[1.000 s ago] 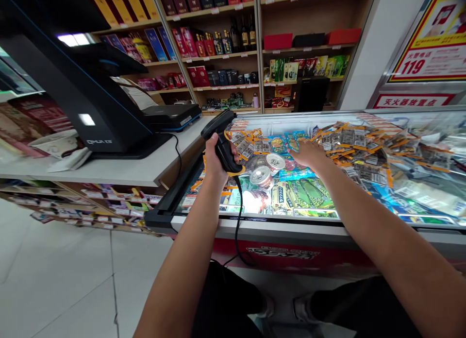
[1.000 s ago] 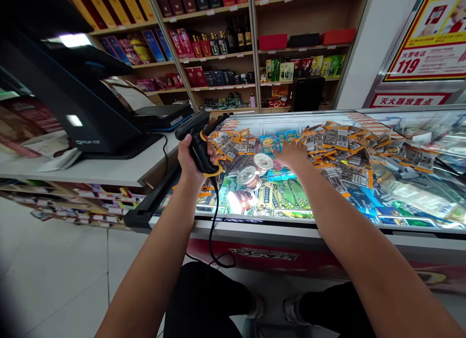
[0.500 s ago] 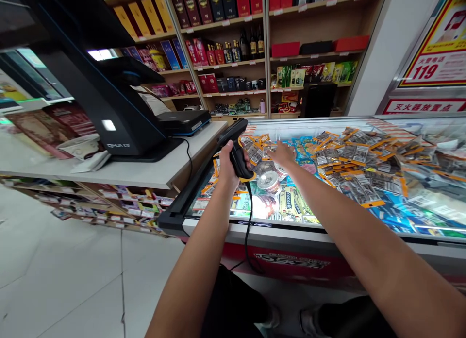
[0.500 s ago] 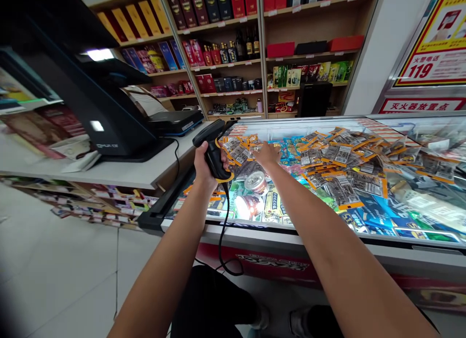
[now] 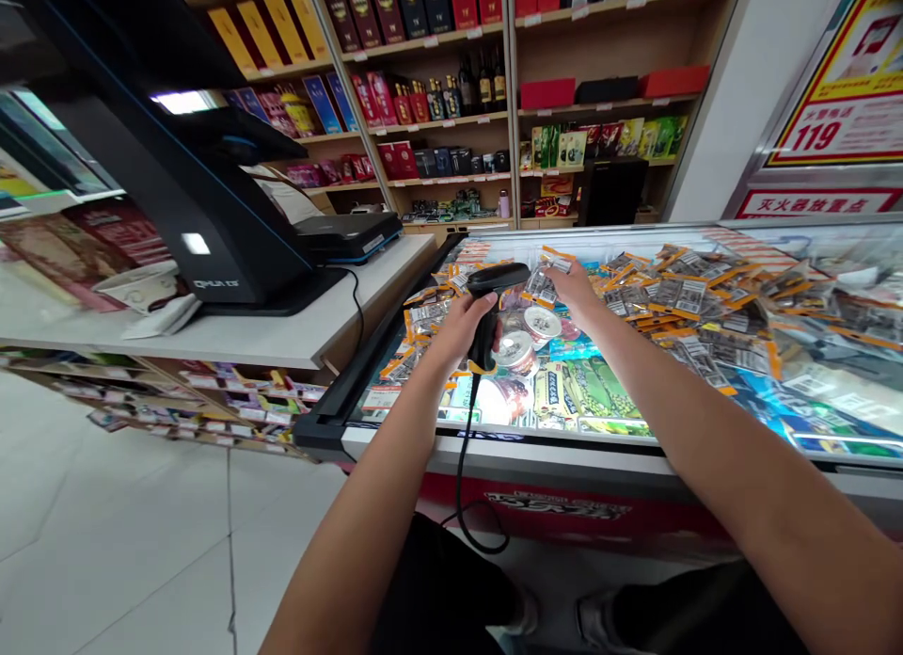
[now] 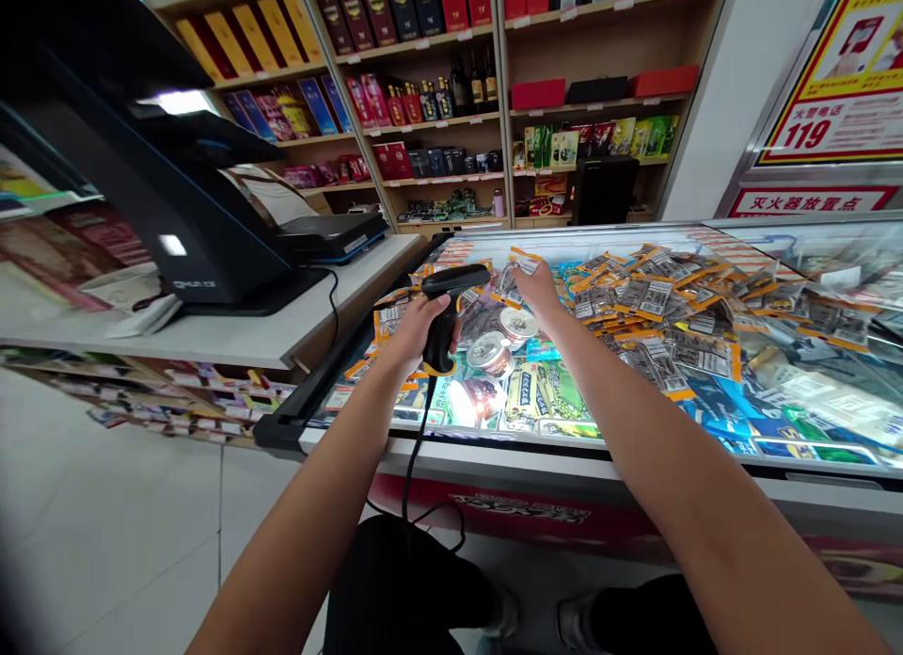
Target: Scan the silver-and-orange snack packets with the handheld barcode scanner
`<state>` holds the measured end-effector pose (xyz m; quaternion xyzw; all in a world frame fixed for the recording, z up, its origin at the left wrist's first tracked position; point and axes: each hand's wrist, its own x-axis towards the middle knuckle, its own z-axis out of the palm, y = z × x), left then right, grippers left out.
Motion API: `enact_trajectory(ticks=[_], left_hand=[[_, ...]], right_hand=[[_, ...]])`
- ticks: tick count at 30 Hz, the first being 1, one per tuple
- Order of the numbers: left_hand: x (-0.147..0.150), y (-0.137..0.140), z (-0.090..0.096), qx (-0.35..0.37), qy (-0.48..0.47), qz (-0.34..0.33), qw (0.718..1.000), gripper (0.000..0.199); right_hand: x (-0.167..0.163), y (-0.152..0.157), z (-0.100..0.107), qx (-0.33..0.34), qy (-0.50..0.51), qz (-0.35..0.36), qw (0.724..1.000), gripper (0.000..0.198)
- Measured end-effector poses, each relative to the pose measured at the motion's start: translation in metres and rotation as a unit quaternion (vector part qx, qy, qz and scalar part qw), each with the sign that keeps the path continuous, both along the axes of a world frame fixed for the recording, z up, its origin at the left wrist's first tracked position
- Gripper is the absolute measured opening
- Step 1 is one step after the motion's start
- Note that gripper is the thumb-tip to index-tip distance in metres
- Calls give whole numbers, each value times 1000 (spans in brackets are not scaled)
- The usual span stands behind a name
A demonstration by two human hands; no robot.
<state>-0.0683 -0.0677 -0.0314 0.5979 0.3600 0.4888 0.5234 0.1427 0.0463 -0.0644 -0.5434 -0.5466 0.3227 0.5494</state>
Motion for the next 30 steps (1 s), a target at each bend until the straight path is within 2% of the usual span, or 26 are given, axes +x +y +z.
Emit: enact_trajectory(ticks=[2, 4, 8, 13, 22, 25, 30], left_hand=[[2, -1, -1, -12, 22, -23, 999, 37], [3, -1, -2, -28, 38, -43, 998, 37], [4, -3, -5, -44, 90, -97, 990, 38], [9, -4, -9, -7, 154, -154, 976, 40], [11, -5, -8, 38, 188, -154, 969, 44], [10, -5, -7, 32, 169, -154, 973, 43], [8, -6, -5, 16, 178, -145, 973, 41]], right_hand=[[8, 0, 0, 9, 60, -21, 998, 45], [16, 0, 0, 11, 77, -31, 997, 45], [27, -1, 0, -7, 40, -30, 999, 45], [34, -3, -2, -1, 2, -32, 999, 45], [35, 2, -2, -3, 23, -30, 999, 34], [34, 2, 0, 2, 50, -20, 999, 29], [36, -4, 2, 9, 22, -44, 999, 32]])
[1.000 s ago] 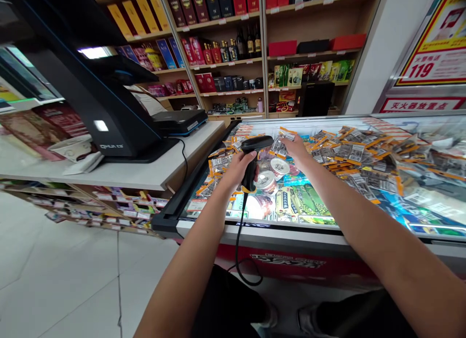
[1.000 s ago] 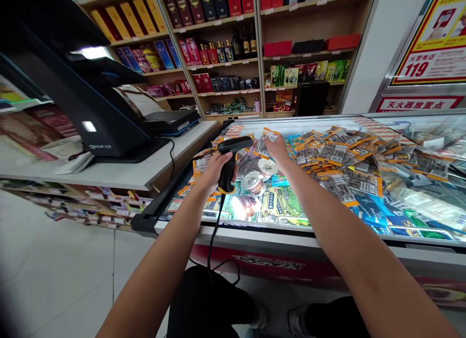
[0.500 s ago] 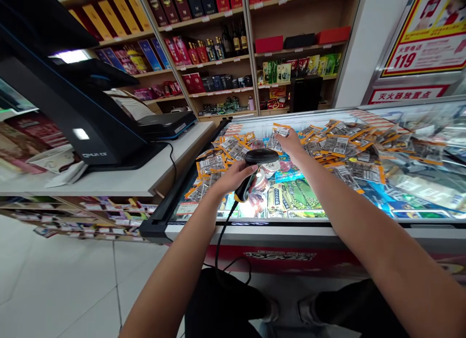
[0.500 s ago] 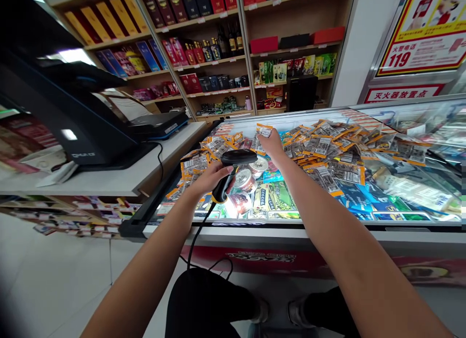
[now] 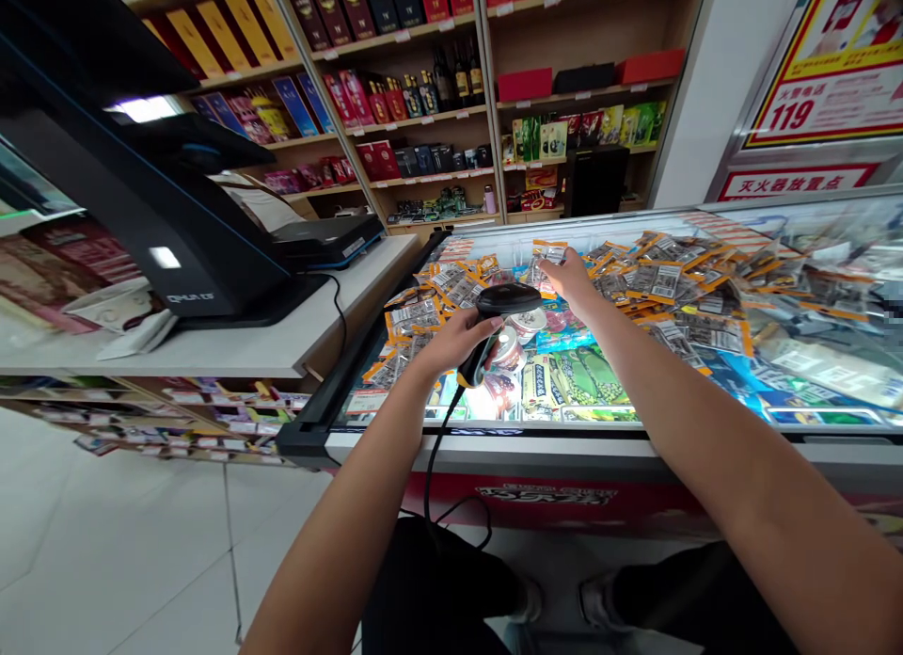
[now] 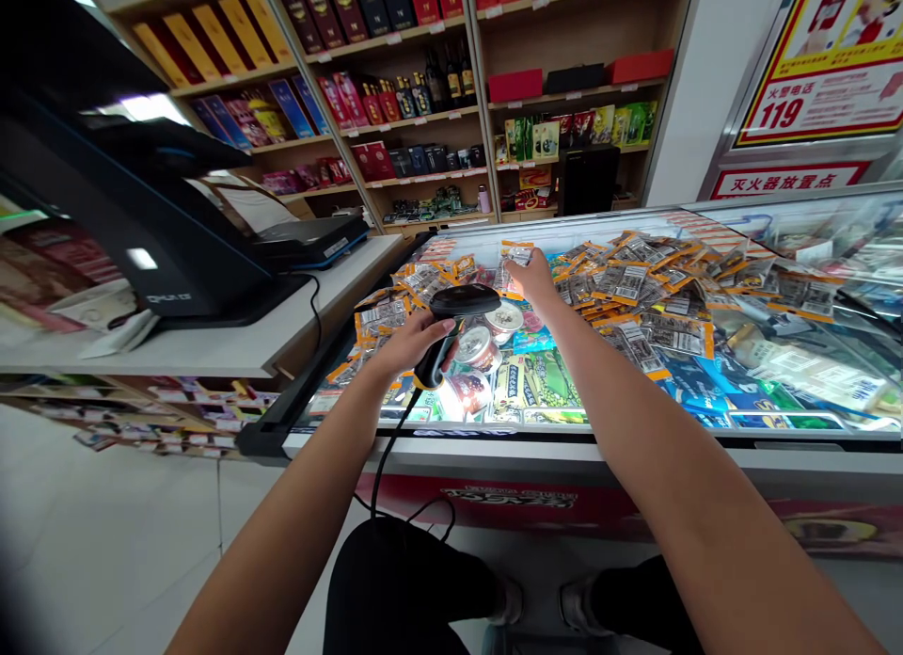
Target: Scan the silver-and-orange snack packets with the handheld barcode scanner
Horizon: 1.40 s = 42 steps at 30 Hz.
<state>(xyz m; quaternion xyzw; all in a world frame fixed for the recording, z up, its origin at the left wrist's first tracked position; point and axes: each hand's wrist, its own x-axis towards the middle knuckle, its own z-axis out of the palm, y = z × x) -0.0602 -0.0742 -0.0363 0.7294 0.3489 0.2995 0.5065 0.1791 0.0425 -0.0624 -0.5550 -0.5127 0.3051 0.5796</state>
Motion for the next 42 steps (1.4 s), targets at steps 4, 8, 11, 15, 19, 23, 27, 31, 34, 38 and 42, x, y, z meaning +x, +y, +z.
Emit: enact_trajectory(ticks=[4, 8, 11, 15, 19, 23, 27, 31, 34, 38, 42], left_hand=[[0, 0, 1, -16, 4, 0, 1000, 39], [0, 0, 1, -17, -10, 10, 1000, 38], [-3, 3, 1, -16, -73, 78, 994, 37], [-12, 13, 3, 30, -175, 196, 964, 38], [-20, 20, 8, 67, -252, 309, 915, 38], [-20, 20, 10, 61, -280, 342, 895, 37], [-18, 20, 9, 57, -267, 339, 900, 35], [-17, 20, 7, 54, -255, 330, 907, 36], [-17, 21, 6, 58, -246, 317, 914, 35], [-17, 20, 6, 61, -235, 314, 918, 34], [-17, 20, 7, 56, -228, 315, 920, 34]], right_hand=[[2, -6, 3, -8, -5, 9, 1000, 35], [6, -4, 0, -3, -52, -7, 999, 36], [11, -5, -3, -39, -182, -37, 982, 59], [5, -21, -2, -20, -403, -137, 905, 85], [-28, -39, -3, 65, -487, -47, 870, 63], [-72, -46, -18, 92, -508, 186, 836, 65], [-90, -47, -25, 73, -528, 244, 810, 75], [-82, -50, -13, 105, -539, 203, 811, 69], [-76, -55, -6, 117, -545, 189, 809, 70], [-74, -58, -7, 98, -570, 176, 796, 62], [-68, -55, -8, 85, -530, 168, 827, 50]])
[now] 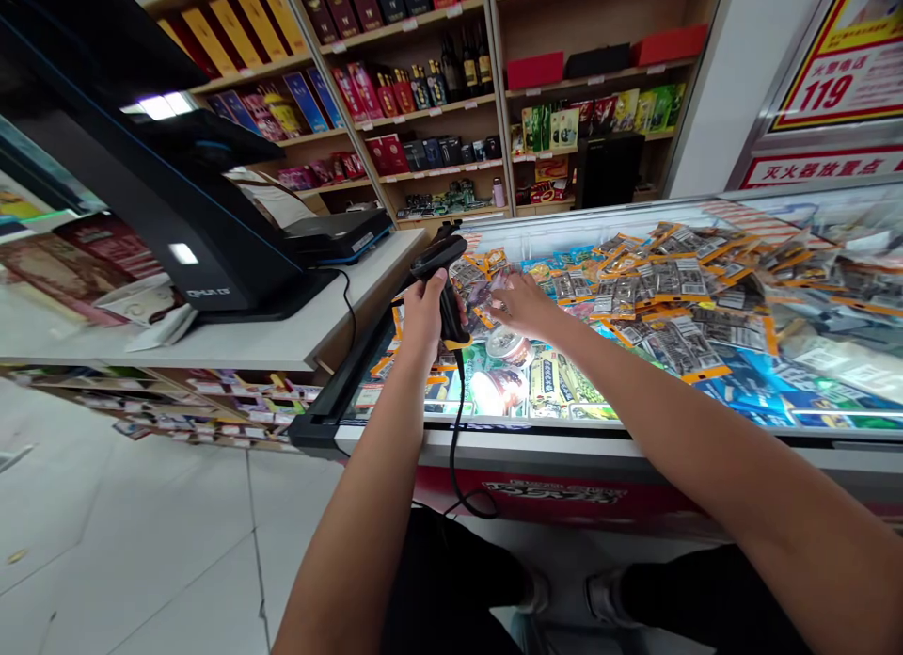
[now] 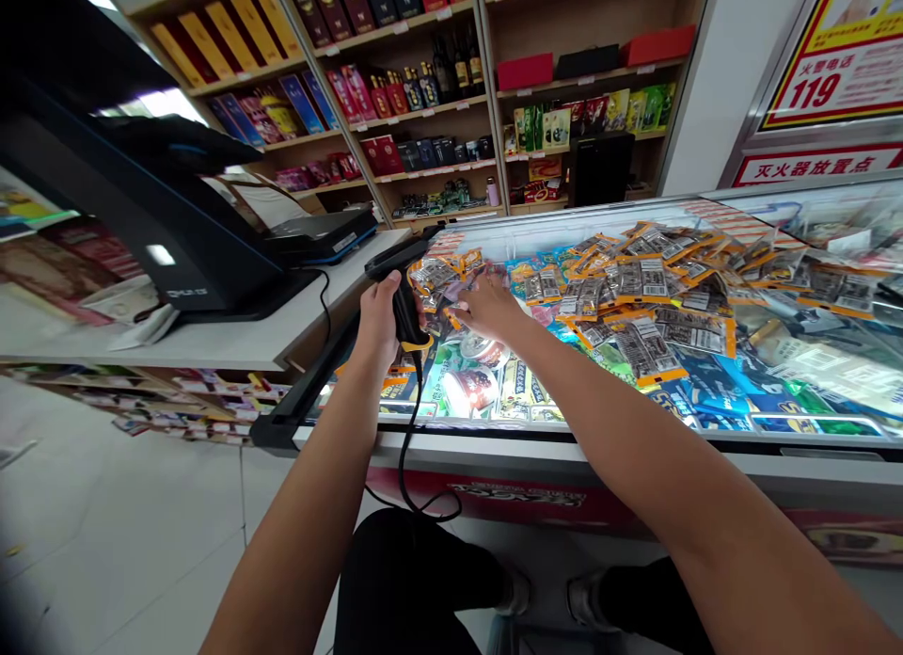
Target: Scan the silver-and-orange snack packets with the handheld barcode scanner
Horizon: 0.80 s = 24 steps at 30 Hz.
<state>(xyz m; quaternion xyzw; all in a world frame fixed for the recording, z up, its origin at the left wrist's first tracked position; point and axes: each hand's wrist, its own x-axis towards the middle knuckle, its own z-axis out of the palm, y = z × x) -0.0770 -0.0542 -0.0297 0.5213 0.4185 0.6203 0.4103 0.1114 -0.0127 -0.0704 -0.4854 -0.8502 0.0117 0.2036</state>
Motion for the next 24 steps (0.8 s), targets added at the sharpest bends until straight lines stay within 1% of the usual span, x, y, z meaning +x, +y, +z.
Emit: enact_trajectory(ticks=[2, 3, 6, 8, 10, 12, 15, 17, 20, 22, 24], left_hand=[[0, 0, 0, -4, 2, -4, 1000, 34], [1, 0, 0, -5, 4, -5, 1000, 35], [2, 1, -2, -3, 15, -9, 1000, 35], [3, 1, -2, -1, 23, -15, 1000, 36], [4, 1, -3, 0, 30, -23, 999, 35], [5, -1, -3, -3, 38, -34, 999, 35], [6, -7, -1, -20, 64, -79, 995, 33], [7, -12, 0, -36, 103, -127, 986, 32], [9, -17, 1, -50, 182, -195, 962, 33], [10, -18, 1, -42, 233, -224, 945, 34], [11, -18, -1, -30, 271, -242, 931, 35]], right_hand=[[5, 3, -1, -1, 9, -27, 1000, 47], [7, 4, -2, 3, 8, -53, 999, 51], [12, 9, -5, -13, -3, -131, 991, 77], [14, 13, -6, -41, 2, -139, 990, 83], [15, 16, -6, -52, 44, -110, 992, 77], [17, 20, -5, -60, 138, -75, 986, 72], [22, 26, -1, -61, 293, -54, 953, 57], [27, 30, 3, -40, 361, -54, 930, 45], [35, 34, 8, -16, 431, -72, 899, 38], [40, 37, 10, -14, 457, -92, 885, 36], [44, 40, 10, -11, 469, -104, 877, 34]])
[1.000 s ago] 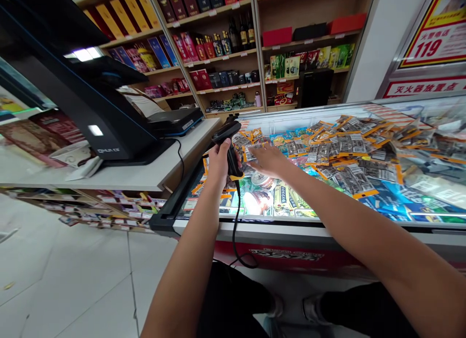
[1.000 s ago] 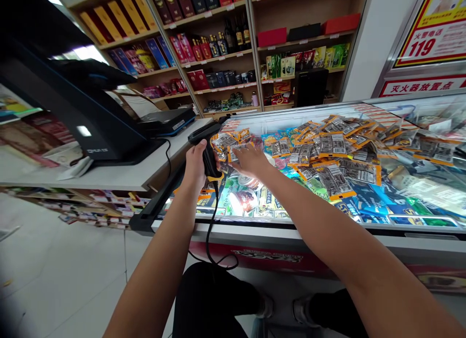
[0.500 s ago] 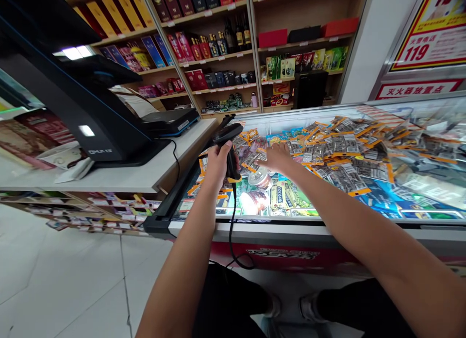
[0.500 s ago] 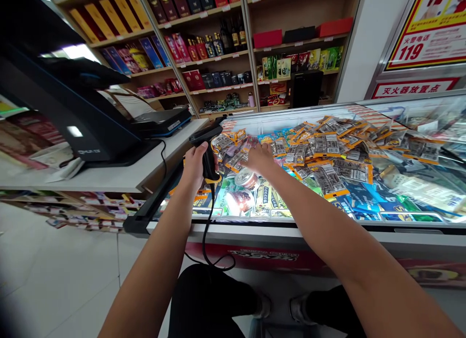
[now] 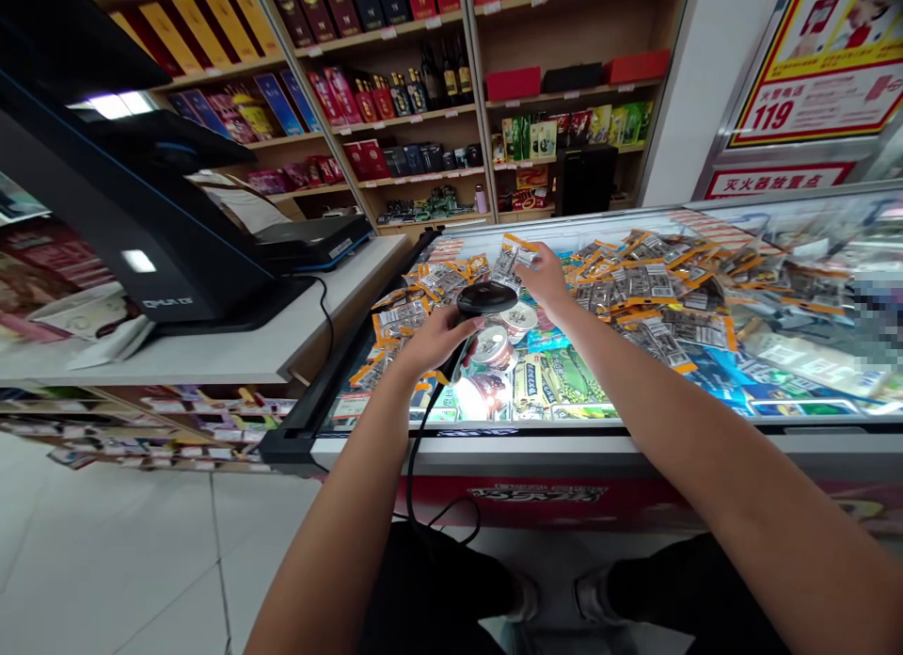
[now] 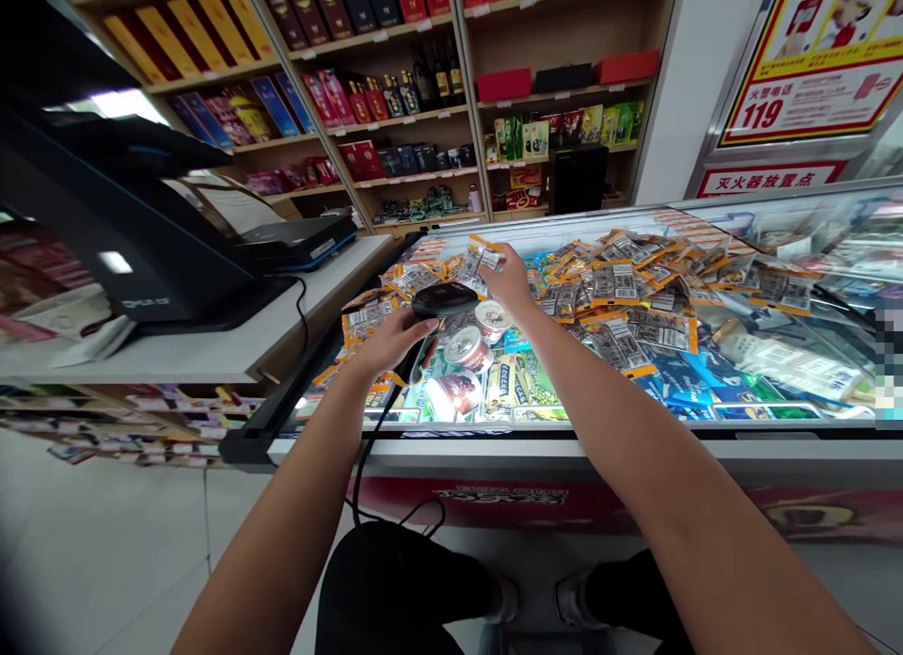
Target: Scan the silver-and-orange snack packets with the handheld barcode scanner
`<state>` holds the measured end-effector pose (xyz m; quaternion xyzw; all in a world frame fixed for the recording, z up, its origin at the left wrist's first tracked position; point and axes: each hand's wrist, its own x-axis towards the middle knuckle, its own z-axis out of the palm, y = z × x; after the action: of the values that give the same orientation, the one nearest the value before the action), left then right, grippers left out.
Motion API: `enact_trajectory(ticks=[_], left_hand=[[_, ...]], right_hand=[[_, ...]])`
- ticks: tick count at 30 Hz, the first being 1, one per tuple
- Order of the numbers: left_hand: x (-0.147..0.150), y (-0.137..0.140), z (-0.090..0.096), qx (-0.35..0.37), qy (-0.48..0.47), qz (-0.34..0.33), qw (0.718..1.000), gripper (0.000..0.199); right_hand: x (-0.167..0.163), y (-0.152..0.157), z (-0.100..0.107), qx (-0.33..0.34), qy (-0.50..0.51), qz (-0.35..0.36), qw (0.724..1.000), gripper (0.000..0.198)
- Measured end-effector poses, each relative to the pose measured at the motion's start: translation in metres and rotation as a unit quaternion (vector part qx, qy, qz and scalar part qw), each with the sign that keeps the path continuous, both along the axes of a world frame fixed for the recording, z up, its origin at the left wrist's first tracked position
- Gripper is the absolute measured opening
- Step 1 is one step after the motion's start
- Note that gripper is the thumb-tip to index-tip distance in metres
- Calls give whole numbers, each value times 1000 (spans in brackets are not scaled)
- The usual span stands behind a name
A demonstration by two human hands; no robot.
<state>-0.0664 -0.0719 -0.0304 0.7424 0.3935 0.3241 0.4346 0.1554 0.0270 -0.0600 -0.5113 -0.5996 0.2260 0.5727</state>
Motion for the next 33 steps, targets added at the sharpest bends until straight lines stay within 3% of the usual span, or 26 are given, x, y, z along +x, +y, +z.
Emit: enact_trajectory(ticks=[10, 14, 17, 19, 21, 23, 25, 27, 30, 33], left_hand=[[0, 2, -3, 7, 33, -11, 999, 34], [1, 1, -2, -2, -6, 5, 1000, 33], [1, 4, -2, -5, -79, 69, 995, 33], [-1, 7, -2, 18, -126, 128, 984, 33], [-2, 12, -1, 46, -167, 185, 967, 33], [-5, 15, -1, 67, -204, 232, 949, 33], [-7, 17, 0, 77, -233, 268, 932, 33], [-9, 18, 1, 81, -253, 297, 917, 34], [-13, 18, 2, 91, -272, 328, 900, 34], [-16, 18, 2, 97, -284, 341, 891, 33]], right_hand=[[4, 6, -2, 2, -25, -19, 1000, 33], [5, -1, 2, -20, -58, -33, 998, 37], [10, -8, 3, -69, -132, -60, 987, 56], [14, -13, 4, -79, -231, -113, 963, 70], [15, -18, 6, -53, -316, -179, 930, 79], [9, -24, 10, -11, -357, -197, 913, 77], [-6, -32, 12, 25, -369, -114, 922, 63], [-29, -43, 10, 51, -366, 30, 929, 48], [-67, -61, -1, 79, -367, 208, 903, 44], [-91, -74, -15, 71, -397, 275, 873, 52]])
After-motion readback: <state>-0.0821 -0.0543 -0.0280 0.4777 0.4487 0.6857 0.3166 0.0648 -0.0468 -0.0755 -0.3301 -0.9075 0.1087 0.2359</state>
